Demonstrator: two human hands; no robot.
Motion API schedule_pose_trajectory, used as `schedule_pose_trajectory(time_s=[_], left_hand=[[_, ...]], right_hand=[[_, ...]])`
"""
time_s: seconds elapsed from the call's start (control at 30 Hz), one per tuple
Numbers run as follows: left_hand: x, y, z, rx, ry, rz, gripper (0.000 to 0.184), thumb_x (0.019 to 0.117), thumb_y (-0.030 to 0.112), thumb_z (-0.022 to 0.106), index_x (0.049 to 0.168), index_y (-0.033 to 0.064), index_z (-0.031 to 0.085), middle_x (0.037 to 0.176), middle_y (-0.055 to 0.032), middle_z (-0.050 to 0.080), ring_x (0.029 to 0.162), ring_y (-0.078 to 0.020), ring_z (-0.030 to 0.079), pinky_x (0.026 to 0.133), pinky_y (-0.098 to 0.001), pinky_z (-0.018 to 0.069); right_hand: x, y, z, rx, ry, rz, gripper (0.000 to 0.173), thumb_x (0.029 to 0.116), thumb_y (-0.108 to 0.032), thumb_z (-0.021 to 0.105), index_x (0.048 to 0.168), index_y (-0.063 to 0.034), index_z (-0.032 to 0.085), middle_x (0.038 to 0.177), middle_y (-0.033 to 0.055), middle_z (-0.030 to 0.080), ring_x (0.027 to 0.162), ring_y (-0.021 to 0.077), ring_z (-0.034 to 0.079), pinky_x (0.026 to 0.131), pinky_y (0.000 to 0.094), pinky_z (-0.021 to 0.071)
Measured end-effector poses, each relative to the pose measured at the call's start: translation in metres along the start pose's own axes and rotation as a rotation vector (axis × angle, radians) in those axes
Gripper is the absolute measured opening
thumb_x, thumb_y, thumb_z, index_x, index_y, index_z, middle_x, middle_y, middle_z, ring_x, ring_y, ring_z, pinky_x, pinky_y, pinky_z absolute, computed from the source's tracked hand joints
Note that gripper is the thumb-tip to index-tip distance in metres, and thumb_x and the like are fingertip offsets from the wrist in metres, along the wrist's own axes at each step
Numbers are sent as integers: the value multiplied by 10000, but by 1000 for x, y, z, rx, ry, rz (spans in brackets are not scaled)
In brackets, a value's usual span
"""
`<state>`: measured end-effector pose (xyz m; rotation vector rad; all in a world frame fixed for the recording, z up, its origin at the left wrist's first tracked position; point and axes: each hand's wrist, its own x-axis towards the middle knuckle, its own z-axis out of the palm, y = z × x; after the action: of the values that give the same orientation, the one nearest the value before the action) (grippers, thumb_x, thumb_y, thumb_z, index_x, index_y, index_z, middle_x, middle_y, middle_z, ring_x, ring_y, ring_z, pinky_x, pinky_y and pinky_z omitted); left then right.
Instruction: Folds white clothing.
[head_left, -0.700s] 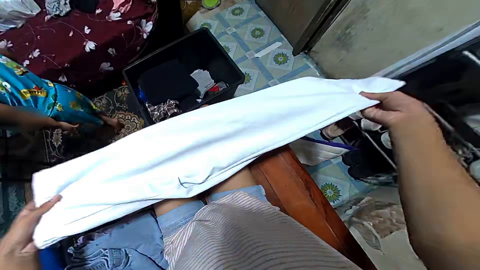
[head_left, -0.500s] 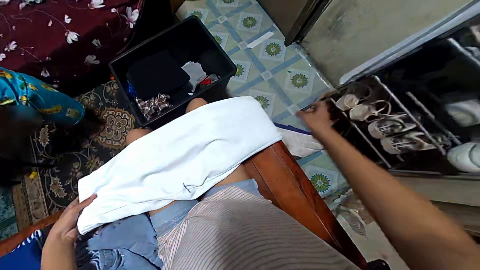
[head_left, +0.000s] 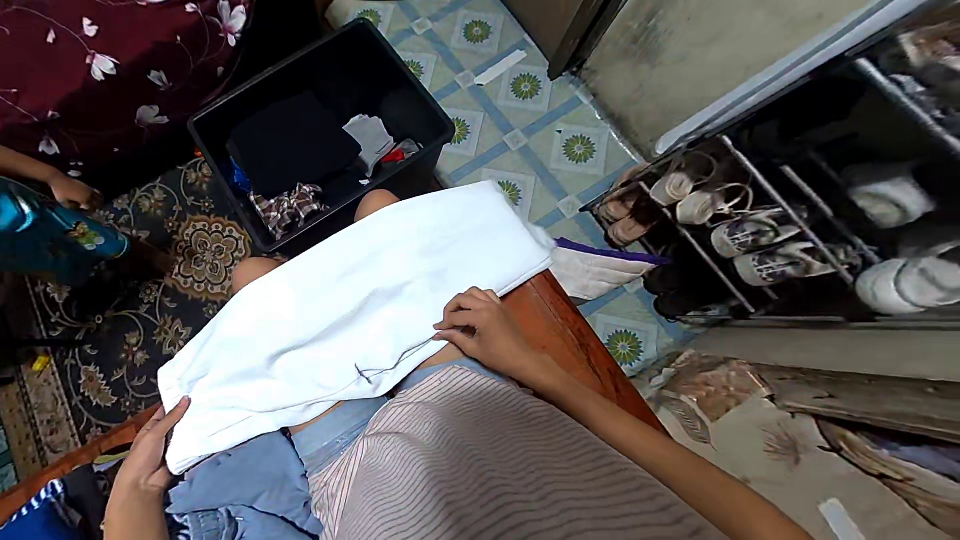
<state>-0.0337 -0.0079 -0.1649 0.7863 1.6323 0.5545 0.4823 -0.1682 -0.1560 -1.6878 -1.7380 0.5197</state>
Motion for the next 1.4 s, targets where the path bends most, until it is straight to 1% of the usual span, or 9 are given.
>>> schedule_pose_trajectory(time_s=[0.23,0.37,0.43,0.5,0.6,0.8,1.0,1.17,1.4], left_hand=[[1,-3,-6,-5,52,85,361,1058,226,541,1400,116,507,1044,-23,728,852,-85,732,721,-294,633],[0,2,-9,11,68,142,355,1050,186,558,1392,104,508,1049,-11,725,833,-70,732,707,-273,633],[-1,5,-4,151,149,159,402,1026,176,606,1405,88,503,1097,-34,692,840,-58,703,722,-263,608],[-11,16,12,415,278,189,547,973,129,694,1458,26,463,1215,-170,641,957,-174,652,822,-370,550],[-49,37,52,713,349,505,581,979,99,630,1467,-112,396,1412,-373,485,1289,-489,516,1066,-611,424],[-128,17,181,925,-167,1100,446,980,353,654,1286,28,658,1250,-189,660,1190,-374,614,1001,-593,489],[-129,-17,224,830,21,1051,234,974,295,657,1056,85,720,920,-65,666,857,-251,636,778,-486,508],[-126,-7,225,959,-4,920,197,858,139,748,1038,65,717,934,-117,682,899,-343,648,771,-572,488],[-143,9,227,656,122,1145,104,867,92,608,920,21,663,751,-47,597,619,-127,569,550,-277,502]], right_hand=[[-11,34,-37,557,117,208,65,855,-86,750,841,-27,727,887,-14,696,804,8,633,731,193,542],[-22,63,-97,125,218,491,260,1039,-146,565,1111,41,729,1085,158,727,1004,202,687,935,399,547],[-27,71,-118,-145,77,635,396,1094,-213,478,1366,44,606,1389,281,585,1323,449,529,1119,633,366],[-30,64,-116,-235,15,628,459,1071,-242,533,1431,44,533,1403,327,532,1327,538,470,1092,711,343],[-31,34,-82,-17,5,606,307,1032,-244,613,1147,30,690,1050,239,699,986,389,683,891,616,530],[-16,2,-12,718,89,940,401,1081,-403,485,1050,-49,672,869,6,679,680,61,604,595,242,502],[-4,16,-9,991,287,1052,201,1049,-285,570,950,-123,636,752,-41,608,562,24,519,494,168,418],[4,13,-30,916,348,948,279,1080,-282,488,861,-156,606,748,-68,598,644,34,564,588,203,476],[-18,-11,-34,798,-451,557,259,1046,-151,509,1111,-1,710,941,47,735,750,97,671,673,269,575]])
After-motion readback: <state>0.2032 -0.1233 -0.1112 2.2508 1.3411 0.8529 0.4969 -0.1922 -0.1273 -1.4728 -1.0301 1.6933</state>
